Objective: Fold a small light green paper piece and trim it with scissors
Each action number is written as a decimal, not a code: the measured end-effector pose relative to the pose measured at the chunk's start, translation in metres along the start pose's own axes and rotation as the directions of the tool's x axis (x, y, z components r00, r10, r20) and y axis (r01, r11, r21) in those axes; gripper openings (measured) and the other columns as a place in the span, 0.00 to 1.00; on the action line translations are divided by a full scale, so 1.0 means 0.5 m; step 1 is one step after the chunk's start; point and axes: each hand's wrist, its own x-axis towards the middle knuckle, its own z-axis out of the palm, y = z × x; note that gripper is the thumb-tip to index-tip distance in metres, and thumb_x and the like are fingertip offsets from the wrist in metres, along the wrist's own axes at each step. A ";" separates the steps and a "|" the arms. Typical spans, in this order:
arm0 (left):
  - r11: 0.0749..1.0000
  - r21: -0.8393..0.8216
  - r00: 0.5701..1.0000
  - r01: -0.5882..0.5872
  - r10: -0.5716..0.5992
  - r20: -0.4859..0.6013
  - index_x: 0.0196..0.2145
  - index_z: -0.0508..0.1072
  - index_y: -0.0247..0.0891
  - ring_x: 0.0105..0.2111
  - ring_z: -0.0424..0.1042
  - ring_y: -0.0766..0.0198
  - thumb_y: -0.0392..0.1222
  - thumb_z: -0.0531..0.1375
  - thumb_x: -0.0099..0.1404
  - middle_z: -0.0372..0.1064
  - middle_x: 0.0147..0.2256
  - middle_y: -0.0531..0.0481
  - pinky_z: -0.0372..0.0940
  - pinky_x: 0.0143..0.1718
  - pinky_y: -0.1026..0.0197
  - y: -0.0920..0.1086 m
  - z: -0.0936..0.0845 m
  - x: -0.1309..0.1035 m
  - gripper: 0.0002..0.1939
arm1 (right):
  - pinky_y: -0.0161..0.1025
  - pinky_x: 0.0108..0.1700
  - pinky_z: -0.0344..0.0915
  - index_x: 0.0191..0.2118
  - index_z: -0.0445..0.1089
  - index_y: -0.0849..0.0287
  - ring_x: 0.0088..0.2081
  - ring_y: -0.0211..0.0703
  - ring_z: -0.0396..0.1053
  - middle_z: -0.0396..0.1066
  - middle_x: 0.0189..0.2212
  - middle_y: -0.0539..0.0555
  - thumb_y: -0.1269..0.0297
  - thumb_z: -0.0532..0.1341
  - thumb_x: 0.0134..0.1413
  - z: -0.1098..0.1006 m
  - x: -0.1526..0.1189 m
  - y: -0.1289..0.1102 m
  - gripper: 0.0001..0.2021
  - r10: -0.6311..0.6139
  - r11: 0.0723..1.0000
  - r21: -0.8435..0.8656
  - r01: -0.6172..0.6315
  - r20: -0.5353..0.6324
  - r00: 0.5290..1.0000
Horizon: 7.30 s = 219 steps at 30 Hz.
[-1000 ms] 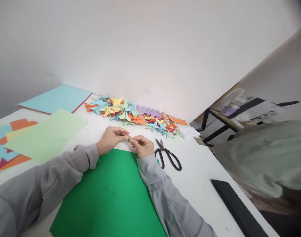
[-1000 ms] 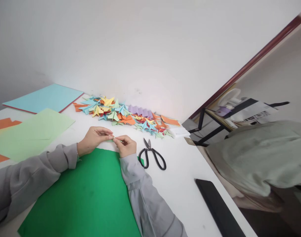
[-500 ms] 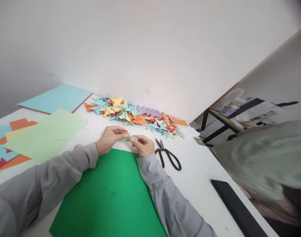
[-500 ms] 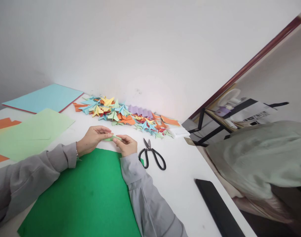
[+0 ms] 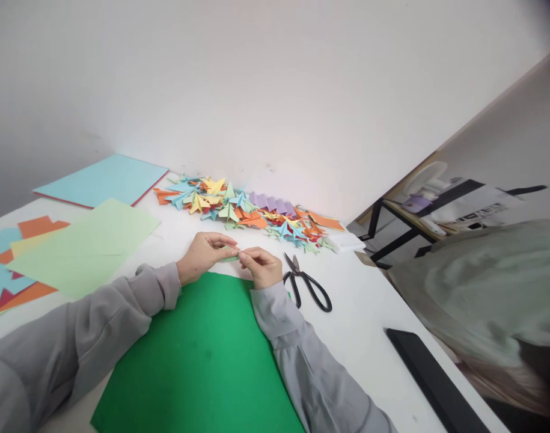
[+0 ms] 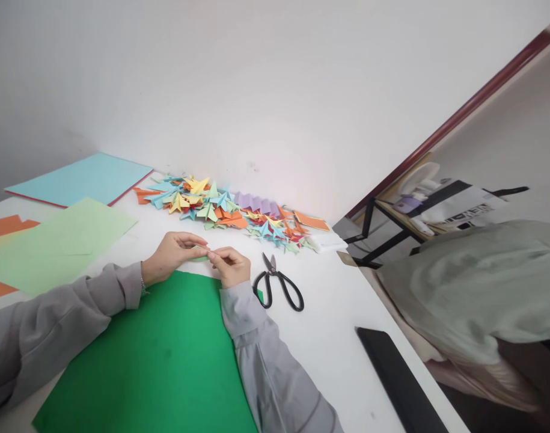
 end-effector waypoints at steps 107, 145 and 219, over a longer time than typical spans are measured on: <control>0.997 0.070 0.995 0.023 -0.030 0.097 0.35 0.70 0.30 0.20 0.59 0.74 0.35 0.62 0.45 0.61 0.20 0.55 0.55 0.23 0.68 0.004 0.017 -0.009 0.16 | 0.33 0.20 0.57 0.19 0.71 0.57 0.21 0.34 0.60 0.66 0.20 0.47 0.61 0.68 0.26 -0.006 0.010 0.001 0.09 0.431 0.861 0.336 -0.381 -0.085 0.898; 0.844 0.403 0.896 -0.354 0.430 -0.113 0.23 0.73 0.36 0.27 0.67 0.66 0.34 0.59 0.49 0.68 0.27 0.47 0.62 0.26 0.64 -0.008 0.000 -0.005 0.03 | 0.38 0.32 0.64 0.36 0.71 0.52 0.37 0.42 0.65 0.67 0.36 0.52 0.68 0.68 0.25 -0.011 0.012 0.014 0.22 0.188 0.979 0.098 -0.177 -0.123 0.974; 0.997 -0.063 0.997 0.032 -0.036 -0.065 0.19 0.69 0.31 0.16 0.59 0.73 0.44 0.63 0.45 0.62 0.16 0.54 0.56 0.19 0.67 -0.007 0.004 0.005 0.12 | 0.31 0.15 0.57 0.22 0.67 0.61 0.13 0.33 0.59 0.65 0.12 0.46 0.57 0.65 0.33 0.010 -0.012 -0.002 0.12 0.346 0.928 0.086 -0.362 0.161 0.924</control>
